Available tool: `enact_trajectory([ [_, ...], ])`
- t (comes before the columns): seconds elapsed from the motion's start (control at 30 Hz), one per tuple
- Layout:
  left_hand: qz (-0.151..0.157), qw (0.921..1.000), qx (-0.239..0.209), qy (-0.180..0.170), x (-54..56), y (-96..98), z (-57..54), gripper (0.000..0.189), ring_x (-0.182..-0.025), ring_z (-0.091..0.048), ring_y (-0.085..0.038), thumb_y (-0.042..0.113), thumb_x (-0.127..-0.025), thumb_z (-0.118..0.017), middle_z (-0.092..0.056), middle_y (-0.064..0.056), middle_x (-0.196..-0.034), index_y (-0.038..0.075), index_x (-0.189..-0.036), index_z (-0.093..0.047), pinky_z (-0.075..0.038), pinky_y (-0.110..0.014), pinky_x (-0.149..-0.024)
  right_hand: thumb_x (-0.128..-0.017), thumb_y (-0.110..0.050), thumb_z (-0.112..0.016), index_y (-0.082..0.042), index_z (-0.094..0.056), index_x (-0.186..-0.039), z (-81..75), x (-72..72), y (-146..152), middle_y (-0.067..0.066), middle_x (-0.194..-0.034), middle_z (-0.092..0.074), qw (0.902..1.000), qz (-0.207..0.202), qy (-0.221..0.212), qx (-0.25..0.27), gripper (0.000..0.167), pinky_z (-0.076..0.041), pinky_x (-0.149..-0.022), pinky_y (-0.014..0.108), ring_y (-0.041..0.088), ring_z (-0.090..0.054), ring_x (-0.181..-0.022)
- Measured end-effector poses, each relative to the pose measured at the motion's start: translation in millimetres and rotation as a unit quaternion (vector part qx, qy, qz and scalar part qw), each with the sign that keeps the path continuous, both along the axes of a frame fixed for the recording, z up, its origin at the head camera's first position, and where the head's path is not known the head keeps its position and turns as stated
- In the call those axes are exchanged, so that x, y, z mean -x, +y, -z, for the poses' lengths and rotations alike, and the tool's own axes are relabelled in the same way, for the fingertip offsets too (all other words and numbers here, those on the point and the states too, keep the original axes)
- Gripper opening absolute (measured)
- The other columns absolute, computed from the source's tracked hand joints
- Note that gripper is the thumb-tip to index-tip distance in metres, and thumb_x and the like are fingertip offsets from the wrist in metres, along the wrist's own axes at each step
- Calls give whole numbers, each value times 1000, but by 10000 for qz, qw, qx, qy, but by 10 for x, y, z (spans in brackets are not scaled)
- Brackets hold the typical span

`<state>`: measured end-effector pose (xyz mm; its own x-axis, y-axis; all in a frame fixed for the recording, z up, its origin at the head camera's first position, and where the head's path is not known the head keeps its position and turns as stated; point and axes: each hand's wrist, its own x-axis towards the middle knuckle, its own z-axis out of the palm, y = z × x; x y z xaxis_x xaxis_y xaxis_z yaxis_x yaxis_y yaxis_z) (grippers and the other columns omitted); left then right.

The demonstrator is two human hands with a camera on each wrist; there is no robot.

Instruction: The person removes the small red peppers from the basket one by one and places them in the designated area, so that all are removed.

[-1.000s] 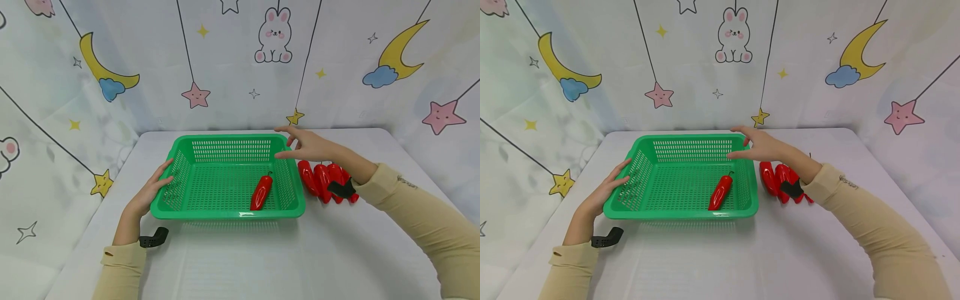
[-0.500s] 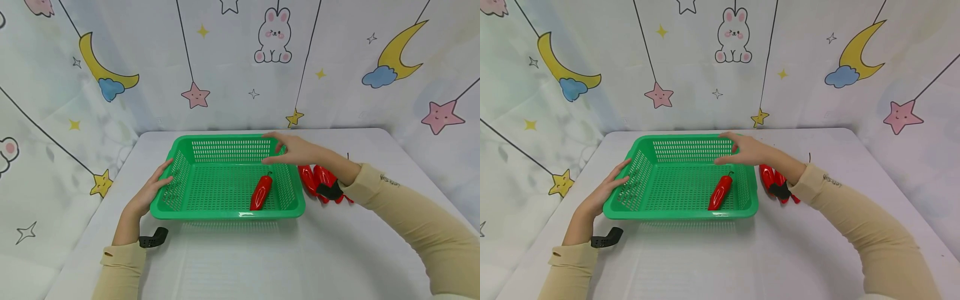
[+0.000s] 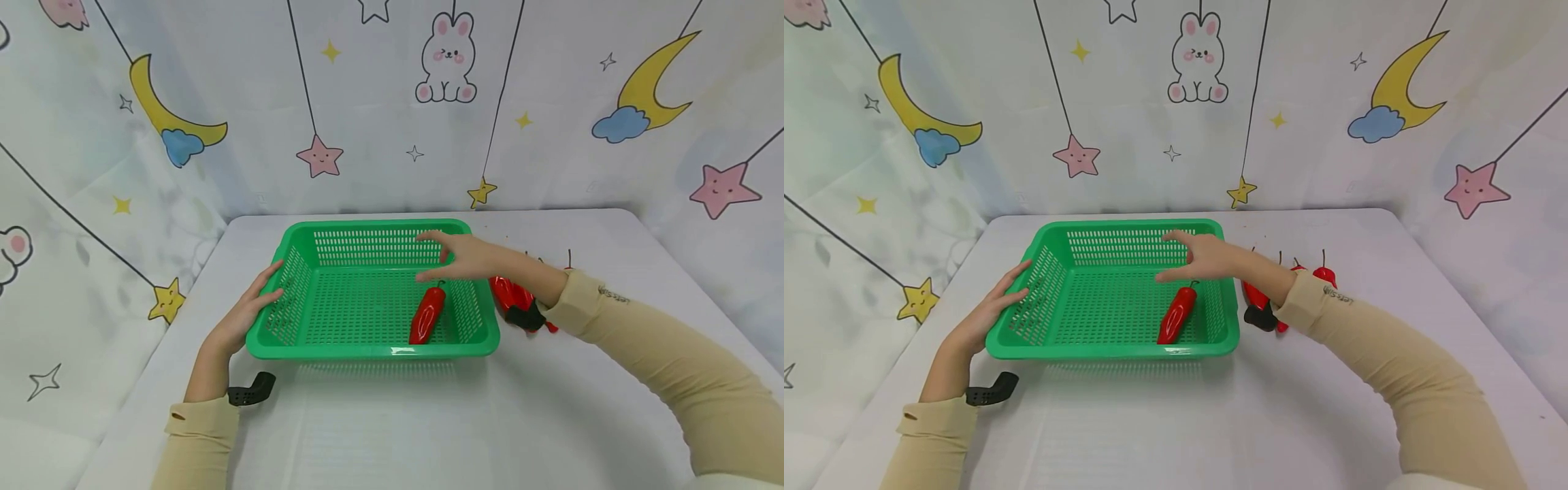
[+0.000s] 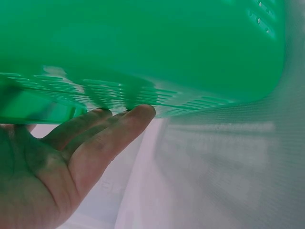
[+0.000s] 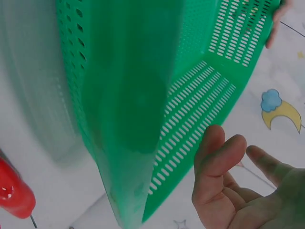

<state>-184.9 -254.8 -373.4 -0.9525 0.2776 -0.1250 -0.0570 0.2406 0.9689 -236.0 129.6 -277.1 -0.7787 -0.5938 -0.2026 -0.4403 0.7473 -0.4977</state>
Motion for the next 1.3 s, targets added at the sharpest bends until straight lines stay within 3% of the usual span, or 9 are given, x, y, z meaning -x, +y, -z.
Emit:
enact_trajectory([
  [0.27, 1, 10000, 89, 40, 3, 0, 3, 56, -125, -23, -36, 30, -100, -37, 7, -4, -152, 30, -148, -8, -39, -29, -82, -80, -53, -60, -19, -30, -141, 96, -26, -74, 8, -95, -61, 9993, 16, -260, -250, 76, -45, -69, 32, 17, -56, -80],
  [0.5, 6, 10000, 10, -7, 6, -4, 7, 56, -120, -28, -36, 29, -100, -36, 7, -4, -151, 31, -148, -8, -42, -25, -78, -79, -54, -62, -18, -29, -141, 260, 5, -89, 6, -71, -60, 9964, 183, -783, -276, 79, -46, -61, 29, 27, -60, -67],
  [0.7, 5, 10000, 30, 21, 4, 1, 1, 56, -122, -25, -35, 29, -100, -36, 7, -3, -152, 30, -148, -8, -40, -25, -80, -79, -60, -57, -19, -26, -142, 320, 8, -106, 8, -68, -57, 9935, 217, -1000, -507, 82, -45, -60, 29, 25, -58, -61],
  [0.8, -7, 10000, 52, 18, 4, 1, 0, 56, -123, -24, -36, 29, -100, -36, 7, -3, -152, 30, -148, -8, -40, -27, -81, -80, -59, -57, -18, -27, -142, 337, 3, -116, 8, -64, -56, 9936, 151, -965, -570, 80, -46, -61, 29, 26, -59, -60],
  [1.03, -4, 10000, 81, 25, 16, -9, 16, 57, -122, -27, -37, 32, -99, -37, 7, -4, -152, 30, -148, -8, -40, -31, -82, -80, -61, -54, -13, -30, -142, 451, 7, -148, 4, -63, -53, 9944, -219, -338, -974, 82, -45, -72, 34, 16, -54, -69],
  [1.3, 17, 10000, -2, -21, 22, -15, 9, 57, -116, -32, -36, 31, -99, -37, 6, -5, -151, 29, -148, -8, -43, -28, -78, -79, -61, -56, -10, -32, -141, 537, -20, -193, 0, -64, -55, 9915, -335, -142, -1250, 83, -47, -77, 38, 17, -55, -70],
])
